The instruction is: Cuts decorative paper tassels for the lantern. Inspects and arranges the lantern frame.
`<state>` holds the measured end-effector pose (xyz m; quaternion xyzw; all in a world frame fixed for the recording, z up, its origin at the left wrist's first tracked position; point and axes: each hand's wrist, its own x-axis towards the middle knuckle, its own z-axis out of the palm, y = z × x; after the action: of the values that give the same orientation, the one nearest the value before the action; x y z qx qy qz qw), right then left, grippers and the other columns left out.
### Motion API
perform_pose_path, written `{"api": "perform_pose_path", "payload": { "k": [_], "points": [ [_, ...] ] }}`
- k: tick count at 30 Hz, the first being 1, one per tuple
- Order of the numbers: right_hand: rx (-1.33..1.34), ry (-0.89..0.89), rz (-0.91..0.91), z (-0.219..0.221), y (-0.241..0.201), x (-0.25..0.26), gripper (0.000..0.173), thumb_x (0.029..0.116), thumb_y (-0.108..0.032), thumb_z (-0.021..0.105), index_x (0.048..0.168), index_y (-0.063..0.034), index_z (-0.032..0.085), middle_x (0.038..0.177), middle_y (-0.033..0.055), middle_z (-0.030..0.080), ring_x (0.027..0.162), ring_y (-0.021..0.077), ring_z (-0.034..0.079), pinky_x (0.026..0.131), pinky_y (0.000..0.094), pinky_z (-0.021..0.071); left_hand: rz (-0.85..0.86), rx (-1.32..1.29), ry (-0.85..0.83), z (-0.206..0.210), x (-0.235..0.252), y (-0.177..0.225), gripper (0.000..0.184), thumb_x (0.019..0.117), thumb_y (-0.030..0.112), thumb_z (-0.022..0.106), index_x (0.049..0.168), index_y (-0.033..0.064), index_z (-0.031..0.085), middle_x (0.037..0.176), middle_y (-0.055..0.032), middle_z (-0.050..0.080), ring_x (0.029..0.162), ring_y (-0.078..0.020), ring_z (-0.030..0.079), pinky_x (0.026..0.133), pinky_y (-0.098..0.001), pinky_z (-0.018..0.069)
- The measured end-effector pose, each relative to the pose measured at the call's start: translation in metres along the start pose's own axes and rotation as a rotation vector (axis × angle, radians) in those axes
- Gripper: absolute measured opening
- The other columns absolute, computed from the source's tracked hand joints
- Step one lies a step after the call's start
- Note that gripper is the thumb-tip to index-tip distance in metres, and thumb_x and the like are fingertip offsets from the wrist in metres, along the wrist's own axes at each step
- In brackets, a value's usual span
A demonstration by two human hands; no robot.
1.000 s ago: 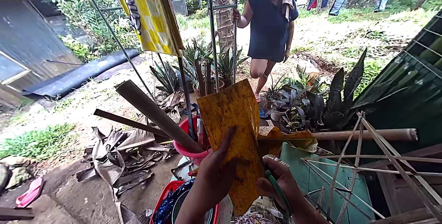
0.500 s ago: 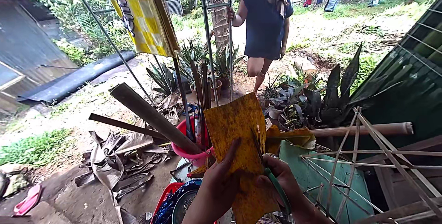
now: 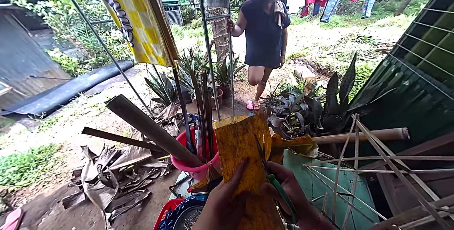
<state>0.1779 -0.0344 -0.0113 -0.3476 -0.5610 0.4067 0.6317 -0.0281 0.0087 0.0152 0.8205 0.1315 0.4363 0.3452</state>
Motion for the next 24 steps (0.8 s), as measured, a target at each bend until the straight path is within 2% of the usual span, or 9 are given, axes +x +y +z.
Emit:
{"api": "perform_pose_path", "payload": {
  "k": [4,7,11,14,20,24],
  "points": [
    [-0.003,0.003,0.018,0.000,-0.001,0.000,0.038,0.0865,-0.039,0.081,0.106,-0.0085,0.070,0.083,-0.0068,0.068,0.069,-0.0038,0.060,0.063,0.0143,0.0522,-0.007,0.007,0.010,-0.001,-0.003,0.001,0.064,0.0960,-0.003,0.060,0.156,0.0004,0.037,0.154,-0.0123,0.050,0.137,-0.0145,0.053,0.114,-0.0307,0.0455],
    [-0.019,0.001,0.033,0.001,-0.002,0.000,0.039,0.0867,-0.039,0.081,0.109,-0.0084,0.071,0.084,-0.0076,0.068,0.070,-0.0044,0.060,0.063,0.0139,0.0523,-0.019,-0.003,0.017,-0.002,-0.006,0.004,0.064,0.0958,-0.003,0.061,0.156,-0.0001,0.038,0.155,-0.0119,0.049,0.137,-0.0133,0.052,0.114,-0.0301,0.0450],
    [-0.003,0.004,0.023,0.002,-0.004,-0.001,0.041,0.0874,-0.041,0.079,0.110,-0.0084,0.070,0.084,-0.0091,0.067,0.070,-0.0057,0.059,0.062,0.0135,0.0510,-0.042,-0.019,-0.003,0.004,-0.009,0.009,0.063,0.0948,-0.005,0.061,0.153,-0.0059,0.038,0.151,-0.0164,0.052,0.134,-0.0117,0.055,0.112,-0.0289,0.0462],
    [0.007,0.021,0.031,0.000,-0.003,-0.002,0.040,0.0867,-0.039,0.081,0.108,-0.0075,0.070,0.082,-0.0084,0.067,0.068,-0.0052,0.059,0.061,0.0140,0.0506,-0.026,-0.047,-0.026,0.008,-0.008,0.010,0.062,0.0967,-0.004,0.060,0.153,-0.0091,0.035,0.152,-0.0182,0.050,0.136,-0.0105,0.052,0.114,-0.0287,0.0431],
    [0.022,-0.014,0.071,-0.003,0.002,-0.005,0.041,0.0879,-0.037,0.081,0.112,-0.0053,0.069,0.086,-0.0059,0.069,0.072,-0.0025,0.062,0.065,0.0166,0.0535,-0.052,-0.066,0.006,0.016,-0.018,0.005,0.063,0.0961,-0.003,0.062,0.154,-0.0062,0.036,0.153,-0.0154,0.049,0.137,-0.0102,0.051,0.115,-0.0304,0.0435],
    [0.003,-0.015,0.099,-0.003,-0.001,-0.007,0.045,0.0883,-0.036,0.080,0.115,-0.0020,0.067,0.088,-0.0053,0.068,0.074,-0.0031,0.062,0.067,0.0162,0.0538,-0.085,-0.016,-0.006,0.019,-0.024,0.006,0.063,0.0965,0.000,0.062,0.154,-0.0077,0.035,0.153,-0.0172,0.049,0.138,-0.0086,0.050,0.114,-0.0273,0.0422]
  ]
}}
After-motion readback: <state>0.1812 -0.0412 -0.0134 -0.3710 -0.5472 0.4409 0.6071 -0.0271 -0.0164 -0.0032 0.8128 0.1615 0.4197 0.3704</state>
